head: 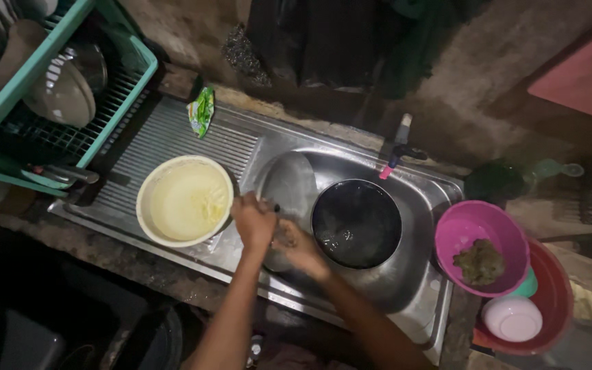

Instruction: The person pours liquid from a large pot into a smaller pot on the stove. Then, they wash a metal pot lid with a sponge and soap at the sink, rinse it under running water, and place it into a red basin.

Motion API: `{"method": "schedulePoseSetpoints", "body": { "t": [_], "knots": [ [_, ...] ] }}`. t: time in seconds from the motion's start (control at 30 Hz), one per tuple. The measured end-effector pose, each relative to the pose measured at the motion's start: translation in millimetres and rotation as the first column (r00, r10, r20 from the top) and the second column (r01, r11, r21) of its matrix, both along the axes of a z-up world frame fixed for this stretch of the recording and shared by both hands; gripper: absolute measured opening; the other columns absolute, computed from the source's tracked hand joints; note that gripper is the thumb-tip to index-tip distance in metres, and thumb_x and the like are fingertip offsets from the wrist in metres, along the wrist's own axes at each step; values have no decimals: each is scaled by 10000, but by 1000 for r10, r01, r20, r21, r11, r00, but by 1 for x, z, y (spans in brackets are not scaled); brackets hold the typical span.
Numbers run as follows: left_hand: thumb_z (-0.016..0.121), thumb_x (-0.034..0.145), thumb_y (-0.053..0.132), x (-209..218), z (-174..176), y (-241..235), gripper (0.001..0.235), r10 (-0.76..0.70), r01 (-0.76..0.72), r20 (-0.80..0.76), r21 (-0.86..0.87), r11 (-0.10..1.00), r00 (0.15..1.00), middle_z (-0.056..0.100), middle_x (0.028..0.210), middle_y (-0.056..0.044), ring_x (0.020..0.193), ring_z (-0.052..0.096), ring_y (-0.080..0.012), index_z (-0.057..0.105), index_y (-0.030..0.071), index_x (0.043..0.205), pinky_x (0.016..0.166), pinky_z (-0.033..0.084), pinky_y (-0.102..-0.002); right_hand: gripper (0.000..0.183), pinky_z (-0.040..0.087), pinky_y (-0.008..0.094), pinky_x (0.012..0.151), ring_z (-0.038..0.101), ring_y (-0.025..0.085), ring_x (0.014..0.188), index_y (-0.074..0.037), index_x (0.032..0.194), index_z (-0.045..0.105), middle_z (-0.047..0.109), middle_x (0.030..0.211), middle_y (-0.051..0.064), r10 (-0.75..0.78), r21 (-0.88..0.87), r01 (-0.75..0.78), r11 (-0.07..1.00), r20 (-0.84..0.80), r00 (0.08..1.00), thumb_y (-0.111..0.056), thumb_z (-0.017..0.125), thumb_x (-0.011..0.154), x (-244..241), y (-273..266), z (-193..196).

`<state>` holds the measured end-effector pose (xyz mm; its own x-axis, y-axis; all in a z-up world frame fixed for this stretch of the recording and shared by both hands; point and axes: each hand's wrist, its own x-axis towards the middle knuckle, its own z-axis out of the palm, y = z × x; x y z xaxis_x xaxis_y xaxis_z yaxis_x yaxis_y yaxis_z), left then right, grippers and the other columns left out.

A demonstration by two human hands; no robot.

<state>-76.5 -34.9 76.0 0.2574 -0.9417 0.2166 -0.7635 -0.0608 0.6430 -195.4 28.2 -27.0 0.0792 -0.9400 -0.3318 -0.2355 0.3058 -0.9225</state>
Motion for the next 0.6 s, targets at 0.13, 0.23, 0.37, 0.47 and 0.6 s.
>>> {"method": "schedulePoseSetpoints", "body": {
  "t": [0.13, 0.23, 0.37, 0.47, 0.6],
  "knots": [
    [651, 881, 125, -21, 12, 9, 259, -110, 117, -162, 36, 992, 981, 618, 1082, -275, 1042, 560, -475, 689, -11, 1098, 893, 465, -530, 439, 562, 330, 878, 733, 198, 1015, -53, 1302, 577, 764, 1098, 137, -55, -125, 55, 991, 2, 998, -93, 677, 877, 6, 6, 16],
    [629, 924, 176, -25, 5, 10, 229, -179, 194, -243, 39, 980, 953, 664, 1023, -249, 982, 617, -433, 712, 12, 1061, 891, 488, -500, 264, 557, 358, 775, 693, 226, 854, -38, 1227, 627, 748, 962, 127, -161, -225, 146, 963, -53, 985, -116, 641, 975, 4, 7, 14],
    [558, 1006, 270, -9, -38, 2, 313, -113, 127, -405, 8, 992, 908, 696, 1040, -229, 986, 656, -397, 709, 5, 1077, 895, 503, -462, 281, 542, 311, 797, 670, 153, 959, -70, 1245, 627, 702, 1051, 66, -314, -410, 419, 810, 300, 901, -86, 599, 965, -23, 3, 9],
    [526, 1034, 321, 20, -83, -3, 370, 35, -10, -437, 59, 998, 899, 709, 1079, -221, 1031, 664, -378, 696, -3, 1087, 927, 494, -447, 198, 533, 294, 783, 652, 146, 921, -54, 1199, 644, 681, 1008, 54, -441, -150, 576, 803, 501, 745, -150, 583, 1036, -81, 2, 16],
    [565, 1022, 321, 52, -117, 1, 393, 216, -115, -368, 277, 954, 904, 728, 1097, -231, 1052, 672, -348, 708, -38, 1092, 973, 496, -434, 227, 522, 272, 764, 628, 137, 869, -33, 1138, 666, 654, 950, 37, -599, 83, 718, 691, 622, 504, -235, 563, 1129, -180, -4, 34]
  ]
}}
